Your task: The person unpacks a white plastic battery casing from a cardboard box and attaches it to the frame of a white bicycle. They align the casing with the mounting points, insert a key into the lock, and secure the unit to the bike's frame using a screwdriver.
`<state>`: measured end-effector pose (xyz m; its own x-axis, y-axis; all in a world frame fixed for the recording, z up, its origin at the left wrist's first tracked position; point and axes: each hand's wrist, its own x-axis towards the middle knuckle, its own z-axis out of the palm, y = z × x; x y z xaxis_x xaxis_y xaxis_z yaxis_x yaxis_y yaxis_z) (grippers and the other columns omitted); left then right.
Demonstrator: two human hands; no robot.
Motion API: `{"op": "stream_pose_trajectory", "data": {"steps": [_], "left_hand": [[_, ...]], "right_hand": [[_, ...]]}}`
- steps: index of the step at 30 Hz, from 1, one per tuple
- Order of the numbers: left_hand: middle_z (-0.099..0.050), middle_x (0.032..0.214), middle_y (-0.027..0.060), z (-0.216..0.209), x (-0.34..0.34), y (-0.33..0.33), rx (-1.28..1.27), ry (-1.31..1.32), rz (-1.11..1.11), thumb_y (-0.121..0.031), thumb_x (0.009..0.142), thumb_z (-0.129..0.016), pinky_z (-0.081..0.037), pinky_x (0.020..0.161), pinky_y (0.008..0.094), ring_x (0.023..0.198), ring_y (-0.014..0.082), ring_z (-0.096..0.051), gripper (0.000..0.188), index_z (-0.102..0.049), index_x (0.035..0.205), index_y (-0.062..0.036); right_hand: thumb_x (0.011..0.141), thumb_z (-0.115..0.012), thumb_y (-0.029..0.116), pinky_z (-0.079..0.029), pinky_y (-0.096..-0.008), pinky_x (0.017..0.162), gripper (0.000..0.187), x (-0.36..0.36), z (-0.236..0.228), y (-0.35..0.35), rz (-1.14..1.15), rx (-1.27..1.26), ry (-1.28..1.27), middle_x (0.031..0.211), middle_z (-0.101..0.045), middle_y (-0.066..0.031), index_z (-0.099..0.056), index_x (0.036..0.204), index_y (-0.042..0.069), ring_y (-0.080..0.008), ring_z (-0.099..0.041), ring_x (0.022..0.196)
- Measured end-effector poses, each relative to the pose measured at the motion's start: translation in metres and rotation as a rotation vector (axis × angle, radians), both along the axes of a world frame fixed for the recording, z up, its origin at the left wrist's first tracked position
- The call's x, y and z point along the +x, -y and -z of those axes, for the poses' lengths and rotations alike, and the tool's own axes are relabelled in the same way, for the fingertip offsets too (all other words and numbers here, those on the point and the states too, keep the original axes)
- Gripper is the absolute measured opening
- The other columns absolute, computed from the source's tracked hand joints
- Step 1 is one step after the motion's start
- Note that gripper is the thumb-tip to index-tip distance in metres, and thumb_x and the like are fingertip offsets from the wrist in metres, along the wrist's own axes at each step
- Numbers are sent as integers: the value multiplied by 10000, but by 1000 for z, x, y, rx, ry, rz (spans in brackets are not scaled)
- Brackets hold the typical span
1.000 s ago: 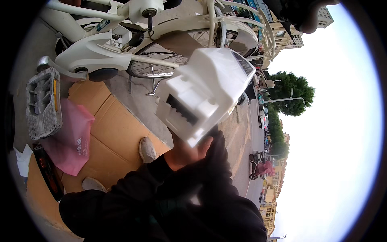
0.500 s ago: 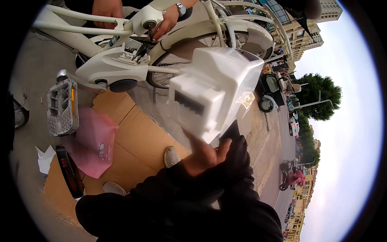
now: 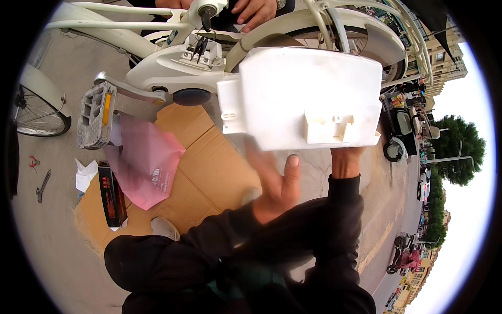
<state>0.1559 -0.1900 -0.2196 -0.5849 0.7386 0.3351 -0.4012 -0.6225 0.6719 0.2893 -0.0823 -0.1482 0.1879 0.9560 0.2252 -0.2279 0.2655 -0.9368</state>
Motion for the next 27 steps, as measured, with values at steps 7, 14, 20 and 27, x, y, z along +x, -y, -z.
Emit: {"op": "stream_pose_trajectory", "data": {"steps": [7,14,20,27], "left_hand": [[-148,1619,272,6,-31,-32,-14,148,17,-188,1049,-524,-173,1228,497,1505,367,-226,808,35,1572,71],[-267,1585,221,10,-58,-51,-30,284,58,-238,1049,-566,-226,1221,454,1485,340,-295,784,-67,1592,29],[-345,1543,207,6,-85,-62,23,333,66,-231,1050,-574,-254,1209,432,1455,311,-344,750,-113,1591,8],[-418,1483,214,-2,-105,-72,17,430,52,-240,1047,-592,-324,1164,390,1371,279,-434,755,-139,1574,54]], "right_hand": [[1088,-335,531,-412,-430,1126,592,-53,-32,-2,-363,66,-86,1371,-579,-70,-474,1448,83,-240,-566,1255],[1112,-340,425,-434,-433,1114,525,-103,-37,3,-58,5,6,1407,-570,-77,-443,1473,58,-247,-548,1305],[1102,-390,424,-479,-413,1032,548,-117,-41,-2,-48,96,78,1256,-670,-140,-578,1323,-41,-251,-630,1181],[1089,-452,327,-535,-441,986,361,-119,-52,-18,-231,163,152,1179,-683,-107,-615,1236,40,-238,-651,1144]]}}
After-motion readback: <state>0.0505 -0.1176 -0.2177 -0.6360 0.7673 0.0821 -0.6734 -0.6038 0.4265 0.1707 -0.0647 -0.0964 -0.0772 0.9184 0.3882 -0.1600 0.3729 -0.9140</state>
